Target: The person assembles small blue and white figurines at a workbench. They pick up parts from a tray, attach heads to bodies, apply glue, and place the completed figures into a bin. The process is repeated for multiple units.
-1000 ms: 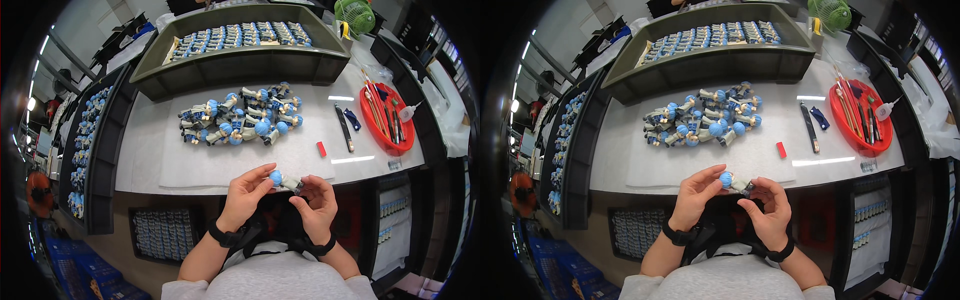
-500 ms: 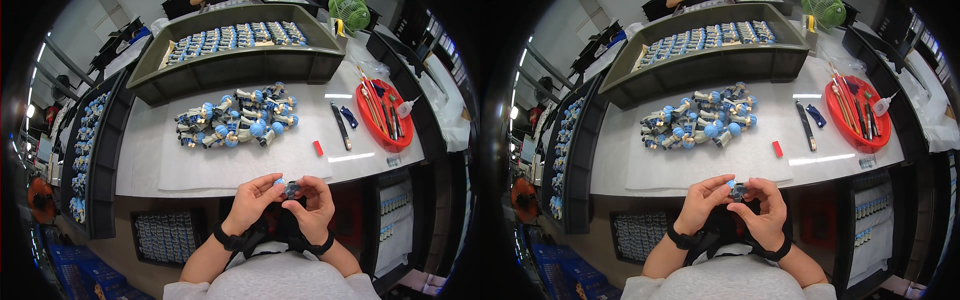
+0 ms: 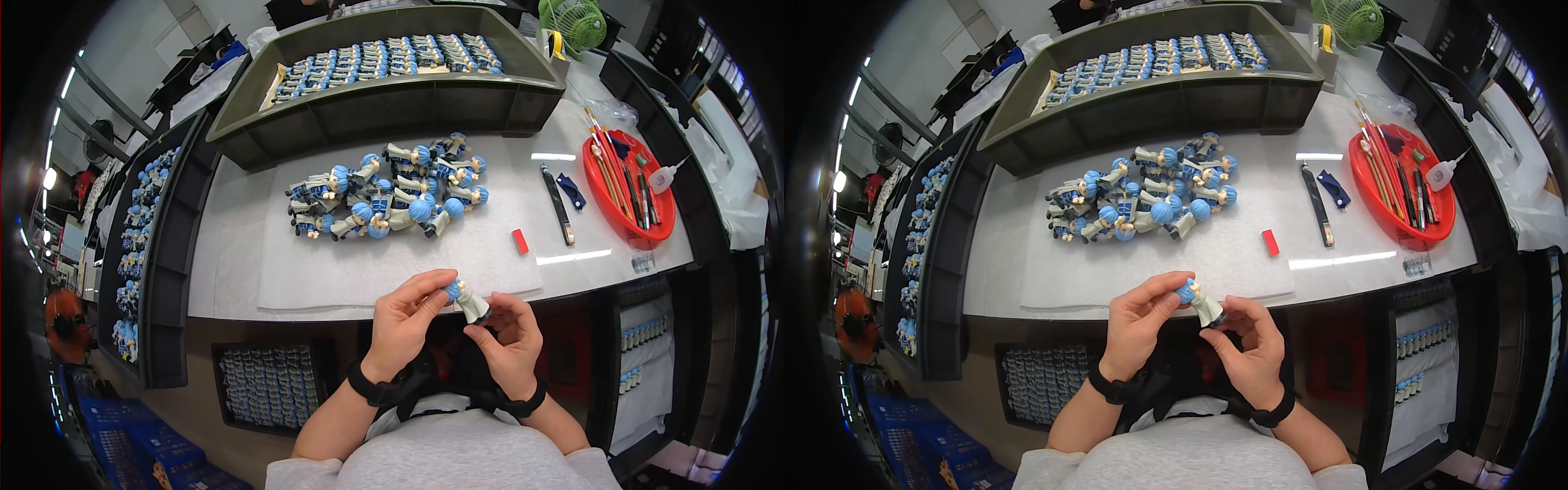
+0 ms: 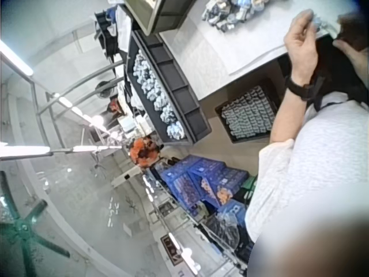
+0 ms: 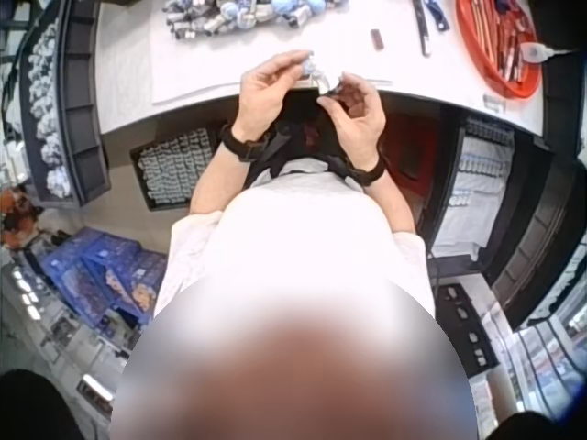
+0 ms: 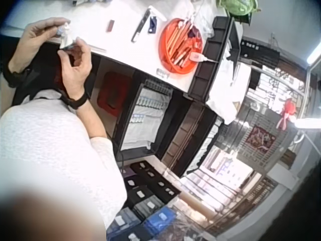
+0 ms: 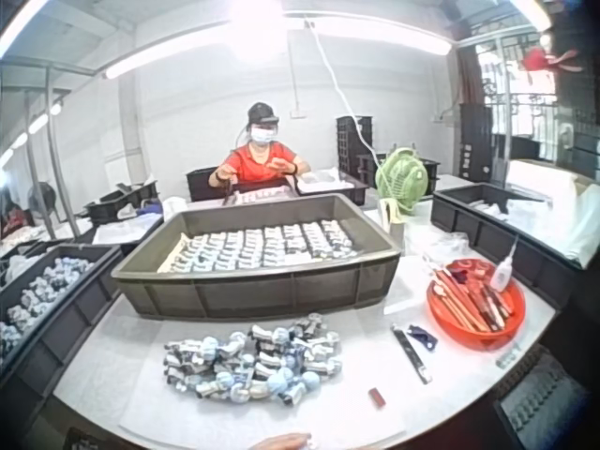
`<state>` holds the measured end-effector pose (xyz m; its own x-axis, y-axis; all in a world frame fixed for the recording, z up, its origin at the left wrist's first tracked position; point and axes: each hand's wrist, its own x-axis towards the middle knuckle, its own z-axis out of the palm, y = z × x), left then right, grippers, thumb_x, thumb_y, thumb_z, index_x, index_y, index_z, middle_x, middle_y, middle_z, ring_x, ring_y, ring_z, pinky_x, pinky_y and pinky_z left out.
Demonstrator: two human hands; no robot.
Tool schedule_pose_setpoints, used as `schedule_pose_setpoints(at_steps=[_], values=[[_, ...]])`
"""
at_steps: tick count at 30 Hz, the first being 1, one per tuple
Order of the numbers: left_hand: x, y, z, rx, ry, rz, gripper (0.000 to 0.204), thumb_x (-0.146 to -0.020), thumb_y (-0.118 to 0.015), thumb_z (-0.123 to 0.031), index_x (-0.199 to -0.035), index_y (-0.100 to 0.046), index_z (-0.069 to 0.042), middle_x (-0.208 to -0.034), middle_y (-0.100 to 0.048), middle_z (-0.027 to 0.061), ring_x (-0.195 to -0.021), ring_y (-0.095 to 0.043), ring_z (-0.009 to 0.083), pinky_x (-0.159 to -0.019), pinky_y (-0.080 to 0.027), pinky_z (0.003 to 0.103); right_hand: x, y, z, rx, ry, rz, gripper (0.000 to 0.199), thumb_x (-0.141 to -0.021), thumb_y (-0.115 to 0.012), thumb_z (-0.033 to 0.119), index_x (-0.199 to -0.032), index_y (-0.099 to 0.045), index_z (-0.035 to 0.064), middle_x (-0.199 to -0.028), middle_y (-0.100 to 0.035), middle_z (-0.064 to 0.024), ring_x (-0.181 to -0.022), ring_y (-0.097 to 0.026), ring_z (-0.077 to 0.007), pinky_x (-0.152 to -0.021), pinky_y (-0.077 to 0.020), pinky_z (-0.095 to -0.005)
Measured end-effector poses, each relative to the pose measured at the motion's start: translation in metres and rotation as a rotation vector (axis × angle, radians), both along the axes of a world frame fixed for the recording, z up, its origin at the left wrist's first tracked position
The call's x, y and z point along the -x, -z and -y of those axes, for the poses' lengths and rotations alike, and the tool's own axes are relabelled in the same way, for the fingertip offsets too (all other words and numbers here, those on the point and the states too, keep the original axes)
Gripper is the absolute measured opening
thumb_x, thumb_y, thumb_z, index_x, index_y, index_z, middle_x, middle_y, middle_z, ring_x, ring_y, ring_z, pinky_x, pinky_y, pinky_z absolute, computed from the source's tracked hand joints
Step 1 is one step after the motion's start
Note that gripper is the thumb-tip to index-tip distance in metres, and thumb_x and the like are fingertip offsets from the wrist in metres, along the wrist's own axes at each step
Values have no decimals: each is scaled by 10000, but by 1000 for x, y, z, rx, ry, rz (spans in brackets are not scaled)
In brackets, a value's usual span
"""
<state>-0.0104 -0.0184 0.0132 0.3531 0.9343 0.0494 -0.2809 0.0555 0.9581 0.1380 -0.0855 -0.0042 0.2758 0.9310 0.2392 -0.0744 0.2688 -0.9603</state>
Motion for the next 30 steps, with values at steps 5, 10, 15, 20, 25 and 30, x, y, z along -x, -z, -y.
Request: schedule_pose_setpoints(at_steps=[5, 10, 15, 20, 25, 30], values=[[0, -1, 2, 84, -22, 82, 319, -884, -561, 31, -1202, -547, 49, -1181, -586, 149, -1056, -578, 180, -898, -499, 299, 1, 1, 1, 41, -29, -11, 492, -736, -737, -50, -1173, -511, -27, -1094, -573, -107, -940, -603, -154, -808, -523, -269], [-3, -4, 2, 40, -9, 44, 349, -851, -548, 95, -1198, -539, 62, -1181, -582, 147, -1073, -566, 185, -917, -479, 299, -3, 1, -1, 93, -40, -43, 399, -773, -716, -17, -1136, -551, -33, -1068, -591, -104, -942, -609, -154, -807, -526, -268], [-22, -14, 7, -54, 100, -62, 367, -795, -562, 159, -1152, -570, 73, -1160, -581, 144, -1085, -557, 198, -947, -459, 309, -32, 3, 0, 82, 20, -2, 235, -840, -638, -21, -1072, -603, -34, -1018, -625, -94, -921, -616, -138, -801, -520, -254], [-32, 1, -1, -315, -10, -334, 316, -796, -598, 84, -1111, -595, 54, -1145, -586, 143, -1071, -566, 217, -946, -433, 323, -114, 6, 25, 70, 265, -32, 227, -877, -603, -6, -1101, -590, -36, -1016, -630, -76, -916, -601, -118, -805, -502, -243], [-41, 19, -11, -354, -86, -510, 244, -887, -537, 22, -1124, -589, 48, -1126, -606, 113, -1056, -569, 186, -946, -425, 306, -260, 41, 98, 60, 869, 73, 250, -857, -615, -17, -1105, -579, -27, -1013, -638, -76, -908, -611, -128, -809, -498, -254], [-44, 26, -9, -448, -120, -620, 230, -893, -541, 11, -1116, -589, 46, -1130, -603, 111, -1051, -567, 187, -954, -413, 306, -397, 118, 224, 559, 1397, 439, 237, -762, -700, 8, -994, -652, 4, -924, -689, -100, -844, -650, -157, -780, -513, -279]])
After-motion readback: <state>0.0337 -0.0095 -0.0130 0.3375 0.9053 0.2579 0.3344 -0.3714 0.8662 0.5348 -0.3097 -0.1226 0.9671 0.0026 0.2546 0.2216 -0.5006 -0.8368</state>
